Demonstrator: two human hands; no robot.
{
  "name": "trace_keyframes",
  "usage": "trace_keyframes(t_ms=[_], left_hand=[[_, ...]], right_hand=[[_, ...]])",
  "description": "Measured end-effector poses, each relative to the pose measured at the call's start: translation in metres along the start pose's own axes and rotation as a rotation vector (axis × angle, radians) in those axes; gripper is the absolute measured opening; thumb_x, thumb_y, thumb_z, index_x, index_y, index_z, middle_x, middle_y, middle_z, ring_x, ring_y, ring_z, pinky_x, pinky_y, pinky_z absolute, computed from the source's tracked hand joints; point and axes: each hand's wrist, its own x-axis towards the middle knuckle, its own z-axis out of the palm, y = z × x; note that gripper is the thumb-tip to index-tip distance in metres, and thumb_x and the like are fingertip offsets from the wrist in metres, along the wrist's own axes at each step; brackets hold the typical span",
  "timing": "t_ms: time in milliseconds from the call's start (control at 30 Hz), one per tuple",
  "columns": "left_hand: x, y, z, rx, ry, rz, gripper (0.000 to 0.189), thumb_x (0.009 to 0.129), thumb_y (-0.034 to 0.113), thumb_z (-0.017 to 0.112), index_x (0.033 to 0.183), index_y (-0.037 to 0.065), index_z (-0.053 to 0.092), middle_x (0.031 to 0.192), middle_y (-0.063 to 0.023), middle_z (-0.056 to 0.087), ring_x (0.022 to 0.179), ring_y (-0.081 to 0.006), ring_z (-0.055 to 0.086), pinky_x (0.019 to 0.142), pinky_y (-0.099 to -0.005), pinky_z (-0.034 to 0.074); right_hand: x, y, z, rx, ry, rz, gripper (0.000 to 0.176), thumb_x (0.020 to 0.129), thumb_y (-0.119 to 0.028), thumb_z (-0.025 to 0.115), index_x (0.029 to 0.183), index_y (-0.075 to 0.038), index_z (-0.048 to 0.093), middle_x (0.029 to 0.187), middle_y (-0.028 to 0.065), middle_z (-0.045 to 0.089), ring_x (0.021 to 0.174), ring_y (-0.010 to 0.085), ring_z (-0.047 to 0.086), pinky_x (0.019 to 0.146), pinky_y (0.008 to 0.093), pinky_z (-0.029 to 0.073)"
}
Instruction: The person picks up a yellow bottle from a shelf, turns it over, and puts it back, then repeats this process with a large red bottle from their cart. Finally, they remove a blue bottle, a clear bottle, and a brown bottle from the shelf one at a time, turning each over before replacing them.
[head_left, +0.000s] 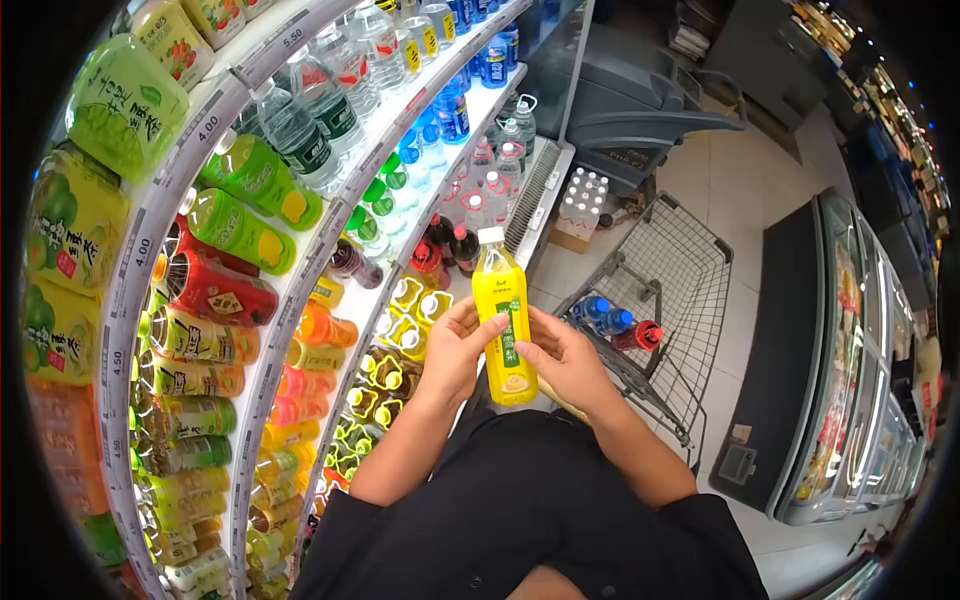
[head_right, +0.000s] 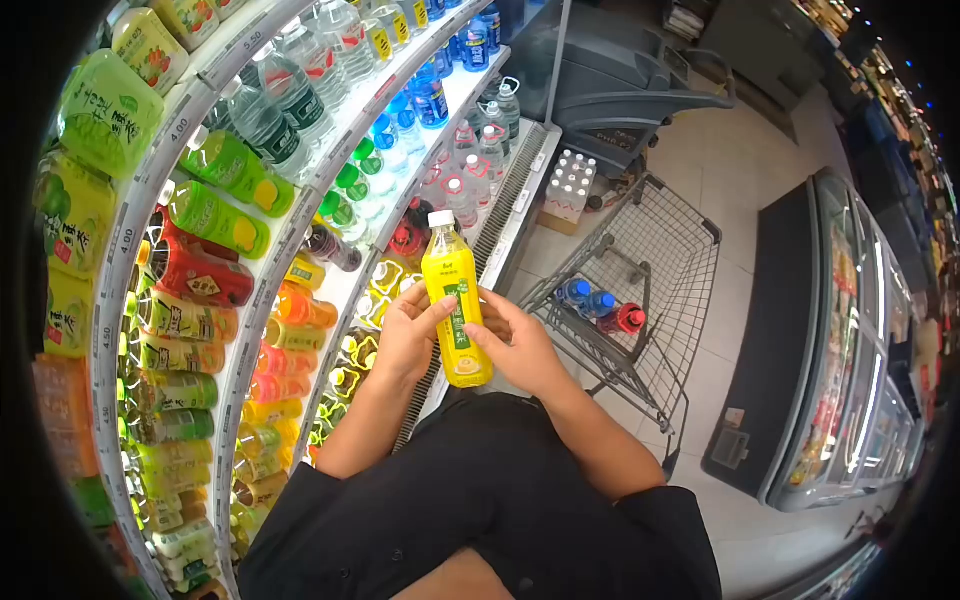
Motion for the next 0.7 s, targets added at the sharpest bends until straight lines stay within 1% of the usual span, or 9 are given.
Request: trace_keyframes(t_ms=[67, 167, 300, 367, 400, 467, 700], left_hand=[[0.0, -0.001, 0.0, -0.022, 0.001, -0.012, 0.043, 0.092, 0.003, 0.075, 0.132, -0.004, 0.06, 0.122, -0.0117, 0.07, 0.111, -0.0168, 0.067, 0.098, -0.0319, 0.052], [-0.003, -0.002, -0.008, -0.028, 0.0, 0.002, 0.042, 0.092, 0.003, 0.074, 0.132, -0.004, 0.06, 0.121, -0.0117, 0.07, 0.11, -0.0169, 0.067, 0.097, -0.0318, 0.053], [-0.005, -0.005, -0.01, -0.036, 0.023, -0.002, 0.041, 0.094, 0.005, 0.074, 0.131, -0.004, 0.06, 0.121, -0.0114, 0.07, 0.108, -0.0167, 0.068, 0.095, -0.0315, 0.054], [-0.006, -0.007, -0.012, -0.063, 0.028, -0.023, 0.04, 0.096, 0.008, 0.073, 0.132, -0.003, 0.06, 0.121, -0.0109, 0.07, 0.108, -0.0163, 0.068, 0.093, -0.0311, 0.055], [-0.006, -0.007, -0.012, -0.065, 0.027, -0.02, 0.04, 0.096, 0.008, 0.073, 0.132, -0.003, 0.06, 0.121, -0.0109, 0.07, 0.108, -0.0163, 0.068, 0.093, -0.0311, 0.055], [-0.009, -0.006, -0.013, -0.062, 0.021, -0.017, 0.039, 0.096, 0.011, 0.073, 0.131, -0.003, 0.061, 0.121, -0.0105, 0.071, 0.107, -0.0157, 0.068, 0.092, -0.0307, 0.055], [-0.013, -0.006, -0.016, -0.059, 0.032, 0.009, 0.038, 0.096, 0.011, 0.073, 0.129, -0.002, 0.061, 0.12, -0.0103, 0.071, 0.106, -0.0155, 0.069, 0.091, -0.0301, 0.055]], right_hand=[[0.001, 0.001, -0.001, 0.029, -0.003, -0.011, 0.06, 0.099, -0.008, 0.067, 0.153, 0.003, 0.041, 0.133, 0.0156, 0.065, 0.117, 0.0199, 0.065, 0.101, 0.0346, 0.052], [0.002, 0.008, 0.005, 0.082, -0.002, 0.004, 0.059, 0.099, -0.008, 0.068, 0.151, 0.004, 0.043, 0.131, 0.0157, 0.066, 0.117, 0.02, 0.065, 0.1, 0.0344, 0.052], [0.002, 0.009, 0.005, 0.077, -0.003, 0.011, 0.057, 0.099, -0.008, 0.068, 0.15, 0.004, 0.045, 0.128, 0.0154, 0.068, 0.115, 0.0197, 0.066, 0.099, 0.0338, 0.053], [0.001, 0.003, 0.005, 0.071, -0.033, 0.082, 0.058, 0.099, -0.004, 0.066, 0.151, 0.007, 0.042, 0.137, 0.0166, 0.062, 0.124, 0.0204, 0.061, 0.106, 0.0352, 0.049], [0.001, 0.006, 0.005, 0.068, -0.035, 0.08, 0.058, 0.099, -0.004, 0.066, 0.151, 0.007, 0.042, 0.137, 0.0166, 0.062, 0.124, 0.0204, 0.061, 0.106, 0.0352, 0.049], [0.002, 0.015, 0.006, 0.049, -0.013, -0.007, 0.057, 0.099, -0.006, 0.068, 0.15, 0.004, 0.045, 0.126, 0.0144, 0.069, 0.11, 0.0171, 0.067, 0.096, 0.0322, 0.054], [0.001, 0.01, 0.011, 0.047, -0.034, -0.021, 0.057, 0.099, -0.004, 0.067, 0.151, 0.004, 0.045, 0.127, 0.014, 0.069, 0.11, 0.0161, 0.067, 0.096, 0.0316, 0.054]])
